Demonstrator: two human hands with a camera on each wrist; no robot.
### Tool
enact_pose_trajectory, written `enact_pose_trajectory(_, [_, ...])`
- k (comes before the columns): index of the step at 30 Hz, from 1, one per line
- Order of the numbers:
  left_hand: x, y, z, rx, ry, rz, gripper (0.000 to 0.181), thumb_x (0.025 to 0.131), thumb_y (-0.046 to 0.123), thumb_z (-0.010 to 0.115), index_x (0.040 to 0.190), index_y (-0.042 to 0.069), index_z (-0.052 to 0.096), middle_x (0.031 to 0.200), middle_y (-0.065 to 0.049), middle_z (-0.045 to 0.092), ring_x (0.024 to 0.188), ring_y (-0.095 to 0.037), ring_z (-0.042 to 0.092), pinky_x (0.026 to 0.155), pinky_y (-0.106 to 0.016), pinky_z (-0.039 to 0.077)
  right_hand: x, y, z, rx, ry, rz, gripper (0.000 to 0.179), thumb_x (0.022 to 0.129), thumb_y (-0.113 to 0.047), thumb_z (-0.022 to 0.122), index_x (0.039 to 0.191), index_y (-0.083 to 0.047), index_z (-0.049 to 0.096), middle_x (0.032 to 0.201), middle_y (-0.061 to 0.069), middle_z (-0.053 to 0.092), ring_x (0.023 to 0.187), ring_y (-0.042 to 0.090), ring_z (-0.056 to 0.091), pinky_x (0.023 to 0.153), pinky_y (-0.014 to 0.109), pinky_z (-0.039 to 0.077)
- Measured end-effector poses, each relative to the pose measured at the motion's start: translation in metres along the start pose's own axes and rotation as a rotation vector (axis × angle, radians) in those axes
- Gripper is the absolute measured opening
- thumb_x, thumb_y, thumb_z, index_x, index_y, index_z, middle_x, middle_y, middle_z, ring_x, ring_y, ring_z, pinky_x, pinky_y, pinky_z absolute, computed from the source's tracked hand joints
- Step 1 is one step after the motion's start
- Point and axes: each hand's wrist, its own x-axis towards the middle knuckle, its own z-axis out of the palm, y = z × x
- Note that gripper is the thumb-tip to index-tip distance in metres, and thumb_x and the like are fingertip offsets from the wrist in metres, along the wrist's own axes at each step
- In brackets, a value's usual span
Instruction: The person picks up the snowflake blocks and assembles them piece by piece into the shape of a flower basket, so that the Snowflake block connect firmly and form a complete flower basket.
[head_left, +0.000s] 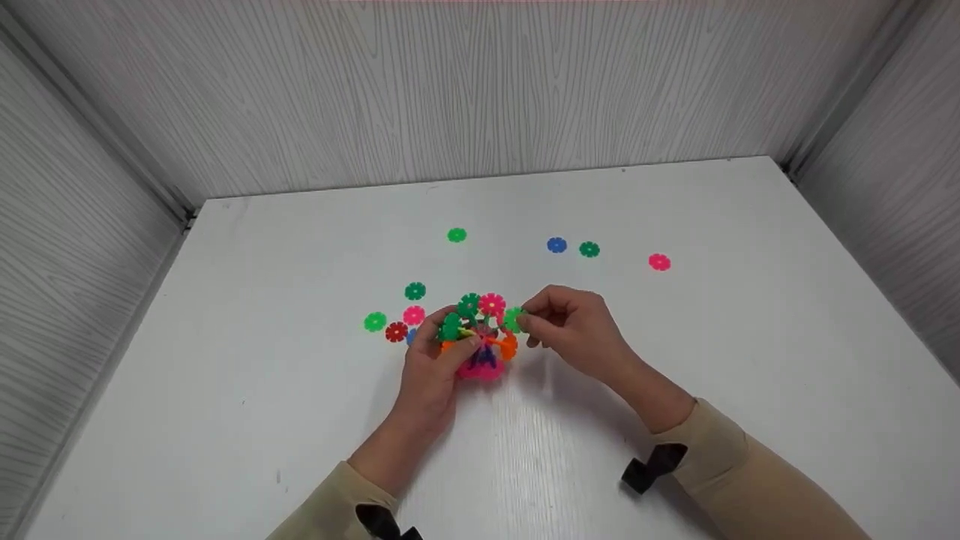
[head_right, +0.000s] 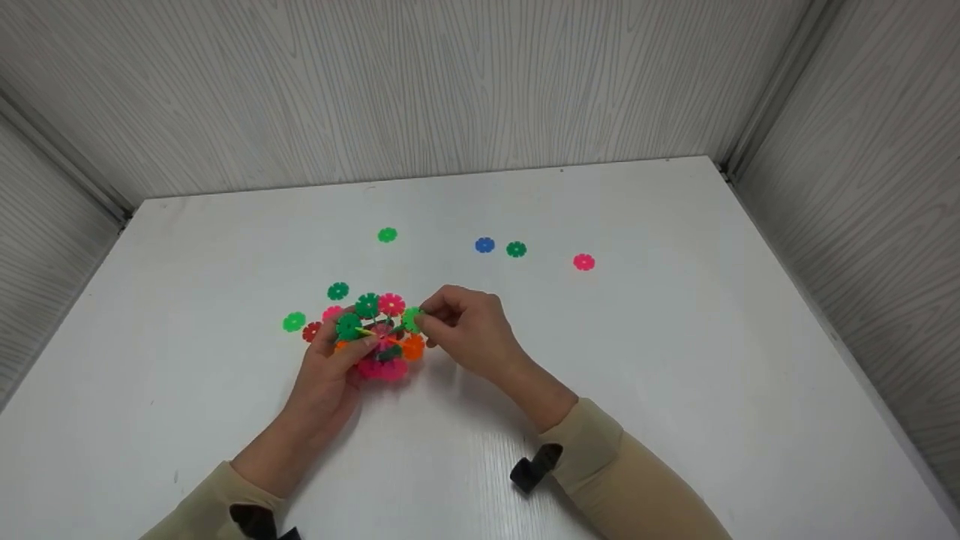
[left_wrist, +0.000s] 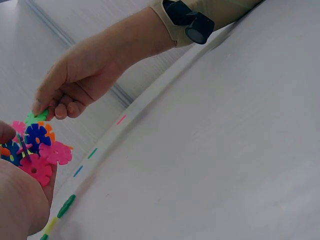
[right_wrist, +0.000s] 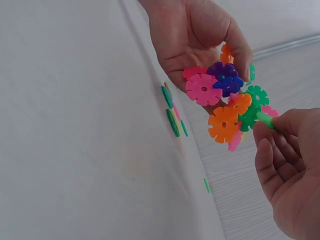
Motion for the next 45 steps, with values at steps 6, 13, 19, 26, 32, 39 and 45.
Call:
enact_pose_trajectory(6, [-0.002,0.001,0.001,0.013,-0.02,0.024,0.055,0.097,0.003,0.073,0.146,0.007,0.049,0.15,-0.013,0.052,0.143,-0.029,0.048,0.105,-0.035,0.055,-0.001,0.0,-0.001,-0.021,0.005,-0.016,0.006,0.1,-0.015,0.076,0.099,-0.008,0.076,0.091,0.016,0.075,0.072,0.022,0.073,0.071,0.031,0.062])
enact_pose_trajectory(13, [-0.005,0.005,0.001,0.037,-0.075,0.056,0.056,0.098,0.0,0.07,0.149,0.007,0.048,0.152,-0.014,0.051,0.142,-0.029,0.05,0.105,-0.036,0.054,-0.001,0.002,0.001,0.015,-0.021,0.009,0.009,0.1,-0.014,0.076,0.097,-0.006,0.075,0.089,0.016,0.074,0.072,0.024,0.073,0.071,0.031,0.062])
enact_pose_trajectory(19, [-0.005,0.005,0.002,0.023,-0.081,0.052,0.057,0.098,0.001,0.072,0.149,0.008,0.048,0.151,-0.015,0.051,0.141,-0.03,0.052,0.104,-0.037,0.055,-0.001,0.004,0.001,0.03,-0.03,0.016,0.01,0.1,-0.015,0.076,0.1,-0.005,0.074,0.092,0.017,0.074,0.074,0.024,0.074,0.072,0.029,0.062])
enact_pose_trajectory(26, [-0.005,0.006,0.002,-0.032,-0.138,-0.005,0.073,0.094,0.007,0.075,0.158,0.017,0.04,0.153,-0.017,0.048,0.14,-0.031,0.051,0.107,-0.04,0.054,0.004,0.004,-0.01,-0.005,-0.009,-0.026,0.011,0.103,-0.017,0.073,0.109,-0.009,0.077,0.094,0.005,0.075,0.08,0.03,0.071,0.073,0.028,0.061])
enact_pose_trajectory(32, [-0.004,0.005,0.0,-0.011,-0.225,-0.096,0.077,0.094,0.007,0.073,0.162,0.017,0.039,0.146,-0.021,0.054,0.131,-0.031,0.059,0.108,-0.038,0.053,0.007,0.006,-0.014,-0.021,-0.071,-0.014,0.014,0.103,-0.018,0.072,0.112,-0.01,0.08,0.094,0.005,0.075,0.08,0.032,0.068,0.076,0.037,0.063])
enact_pose_trajectory(39, [-0.003,0.001,0.001,0.014,-0.173,-0.165,0.062,0.096,0.004,0.069,0.155,0.012,0.052,0.152,-0.014,0.054,0.137,-0.029,0.056,0.108,-0.034,0.052,0.014,0.014,-0.027,-0.032,-0.124,0.0,0.02,0.104,-0.024,0.071,0.119,-0.014,0.079,0.106,0.011,0.076,0.087,0.025,0.071,0.085,0.045,0.062])
enact_pose_trajectory(45, [0.0,-0.001,-0.002,-0.055,-0.093,-0.172,0.061,0.096,0.001,0.069,0.154,0.007,0.052,0.158,-0.014,0.046,0.144,-0.032,0.047,0.11,-0.038,0.051,0.014,0.026,-0.062,-0.086,-0.077,0.076,0.019,0.102,-0.023,0.074,0.117,-0.013,0.079,0.107,0.01,0.075,0.094,0.025,0.069,0.083,0.035,0.06])
